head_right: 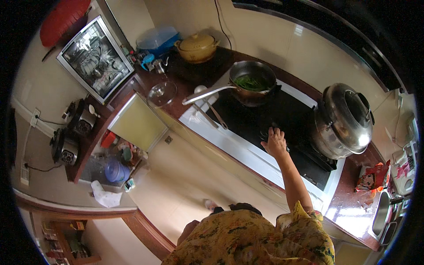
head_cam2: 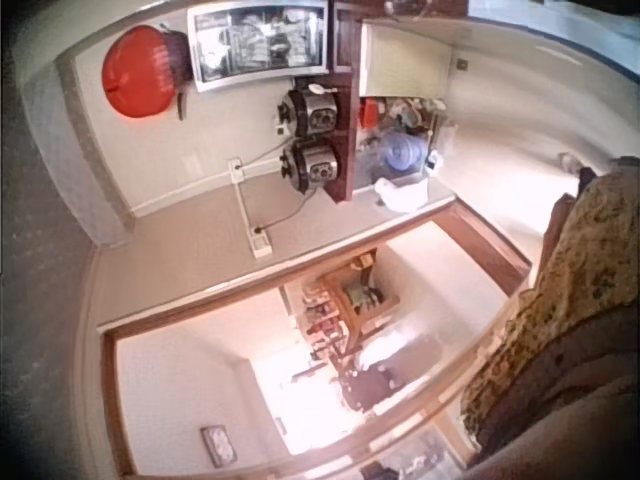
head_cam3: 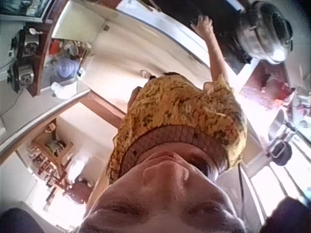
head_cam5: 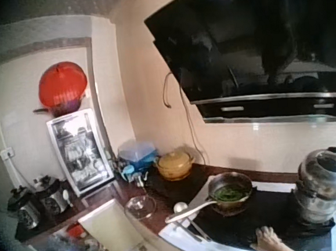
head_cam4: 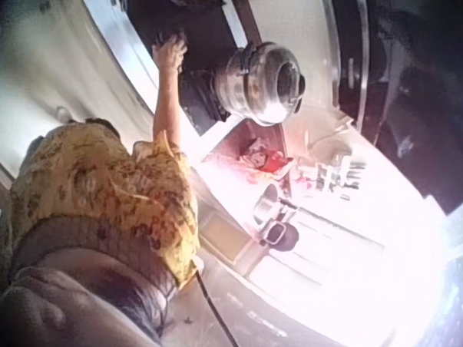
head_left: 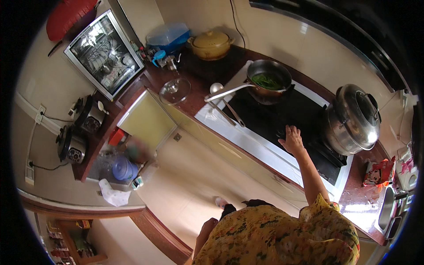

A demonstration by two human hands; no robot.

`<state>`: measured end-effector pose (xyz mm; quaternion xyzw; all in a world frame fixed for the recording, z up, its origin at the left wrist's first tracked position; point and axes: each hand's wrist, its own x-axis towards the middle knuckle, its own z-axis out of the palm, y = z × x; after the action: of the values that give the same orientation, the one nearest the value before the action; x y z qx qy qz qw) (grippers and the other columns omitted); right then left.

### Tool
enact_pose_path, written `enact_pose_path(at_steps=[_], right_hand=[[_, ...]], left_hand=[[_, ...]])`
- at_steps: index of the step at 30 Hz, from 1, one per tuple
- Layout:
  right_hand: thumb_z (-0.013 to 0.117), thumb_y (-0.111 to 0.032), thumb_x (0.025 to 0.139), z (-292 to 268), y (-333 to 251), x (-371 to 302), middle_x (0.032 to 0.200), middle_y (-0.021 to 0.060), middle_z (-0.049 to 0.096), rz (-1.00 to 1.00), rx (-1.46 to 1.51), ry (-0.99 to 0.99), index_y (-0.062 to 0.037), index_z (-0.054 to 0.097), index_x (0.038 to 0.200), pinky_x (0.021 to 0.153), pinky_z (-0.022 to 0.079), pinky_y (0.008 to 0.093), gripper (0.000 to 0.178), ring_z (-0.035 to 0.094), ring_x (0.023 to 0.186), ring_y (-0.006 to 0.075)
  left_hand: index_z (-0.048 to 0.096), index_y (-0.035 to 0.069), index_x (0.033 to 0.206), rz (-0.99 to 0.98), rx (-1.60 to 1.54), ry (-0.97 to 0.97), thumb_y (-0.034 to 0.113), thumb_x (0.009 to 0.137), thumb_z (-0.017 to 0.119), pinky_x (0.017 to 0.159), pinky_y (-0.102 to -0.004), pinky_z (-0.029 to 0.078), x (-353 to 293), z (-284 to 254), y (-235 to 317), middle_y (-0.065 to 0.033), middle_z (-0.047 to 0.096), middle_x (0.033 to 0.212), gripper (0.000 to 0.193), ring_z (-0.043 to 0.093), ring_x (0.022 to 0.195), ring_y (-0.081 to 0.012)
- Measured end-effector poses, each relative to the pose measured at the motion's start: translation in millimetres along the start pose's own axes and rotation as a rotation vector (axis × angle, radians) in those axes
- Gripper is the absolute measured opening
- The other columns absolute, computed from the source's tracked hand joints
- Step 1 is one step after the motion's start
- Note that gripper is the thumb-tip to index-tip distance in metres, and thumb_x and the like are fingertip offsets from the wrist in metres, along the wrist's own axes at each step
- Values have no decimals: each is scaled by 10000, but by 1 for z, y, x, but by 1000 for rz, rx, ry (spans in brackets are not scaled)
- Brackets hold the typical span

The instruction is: The person pours oil into a small metal pot, then moves to the sink to wash leafy greens in a red basket. They transfer the greens to a metal bowl, rinse the sink drain strainer, and place it back. Finally, they add salt to a pan of greens on the stove.

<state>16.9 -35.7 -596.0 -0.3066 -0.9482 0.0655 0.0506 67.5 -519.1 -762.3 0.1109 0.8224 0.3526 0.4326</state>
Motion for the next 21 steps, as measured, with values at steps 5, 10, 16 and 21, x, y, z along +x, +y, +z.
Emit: enact_pose_path(at_steps=[5, 10, 16, 21], right_hand=[[671, -253, 665, 25, -27, 22, 1214, 200, 361, 112, 37, -104, -26, 282, 1274, 865, 399, 416, 757, 396, 1074, 368], [666, -260, 675, 13, -46, 23, 1232, 228, 344, 233, 12, -115, -11, 243, 1291, 889, 385, 406, 788, 383, 1097, 380], [627, -271, 718, 1, -106, 21, 1173, 203, 432, 7, 80, -144, -4, 430, 1158, 860, 397, 384, 551, 415, 1081, 345], [538, -338, 789, 16, -171, 15, 1050, 159, 535, -291, 453, -516, -42, 502, 1093, 859, 390, 364, 426, 502, 980, 303]], left_hand=[[564, 11, 887, -49, 189, 95, 263, 817, 433, 707, -360, 455, 5, -83, -9, -166, 610, 797, 293, 587, 780, -292], [566, 14, 834, -92, 121, 65, 256, 809, 417, 698, -362, 456, 21, -117, -37, -154, 609, 770, 286, 586, 762, -291], [556, 5, 910, -161, 14, -152, 271, 816, 447, 711, -366, 445, 71, -109, -58, -203, 590, 866, 302, 573, 815, -312], [555, 7, 921, -58, 48, -150, 280, 816, 450, 704, -370, 444, 114, -136, -37, -204, 589, 860, 311, 571, 813, -320]])
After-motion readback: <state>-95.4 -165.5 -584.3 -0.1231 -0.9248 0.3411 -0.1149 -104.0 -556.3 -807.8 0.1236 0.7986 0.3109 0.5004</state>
